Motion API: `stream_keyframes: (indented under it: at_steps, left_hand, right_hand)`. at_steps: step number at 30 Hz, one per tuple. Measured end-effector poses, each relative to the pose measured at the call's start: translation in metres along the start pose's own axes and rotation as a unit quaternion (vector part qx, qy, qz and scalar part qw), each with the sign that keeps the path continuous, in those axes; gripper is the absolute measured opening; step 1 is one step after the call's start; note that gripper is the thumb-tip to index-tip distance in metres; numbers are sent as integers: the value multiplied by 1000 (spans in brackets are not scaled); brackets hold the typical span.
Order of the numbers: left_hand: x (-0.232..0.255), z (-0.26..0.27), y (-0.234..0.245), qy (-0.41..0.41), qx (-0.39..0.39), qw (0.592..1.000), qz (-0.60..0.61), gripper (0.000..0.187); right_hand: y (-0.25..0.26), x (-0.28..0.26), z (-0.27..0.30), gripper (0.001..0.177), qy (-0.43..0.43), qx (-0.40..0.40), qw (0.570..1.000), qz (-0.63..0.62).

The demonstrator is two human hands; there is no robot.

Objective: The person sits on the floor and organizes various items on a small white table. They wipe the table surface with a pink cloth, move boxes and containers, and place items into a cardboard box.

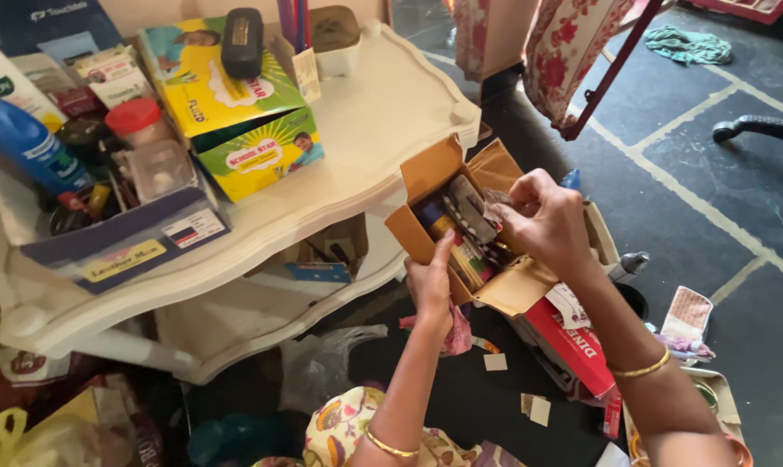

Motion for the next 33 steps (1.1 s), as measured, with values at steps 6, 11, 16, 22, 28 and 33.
stream_keyframes:
  at_steps: [6, 11, 16, 22, 28, 33]
  left_hand:
    - [8, -6, 6, -6, 29, 1000, 8, 72]
    - [11, -8, 8, 6, 40, 998, 45, 73]
    - [13, -10, 8, -23, 17, 996, 87, 66]
    - [13, -11, 8, -38, 31, 993, 106, 66]
    - [16, -2, 3, -24, 54, 997, 42, 70]
    - [18, 0, 4, -12, 55, 995, 81, 72]
  right_hand:
    - [-17, -9, -19, 12, 181, -38, 981, 56]
    - [-24, -16, -20, 15, 210, -11, 977, 39]
    - [-20, -26, -6, 11, 279, -8, 959, 40]
    - [-16, -21, 2, 13, 268, 12, 963, 28]
    - [-49, -11, -21, 31, 226, -47, 954, 193]
    - [-51, -15, -13, 8, 245, -43, 961, 124]
Point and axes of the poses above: each hand's wrist, its own z-axis away from the middle knuckle, its own y-axis out of the back of the hand, x = y × z, the point moved 3 cm from there along -z, towards the middle knuckle, and after that the axes turned 5 degrees about z, right-handed, at the moved point
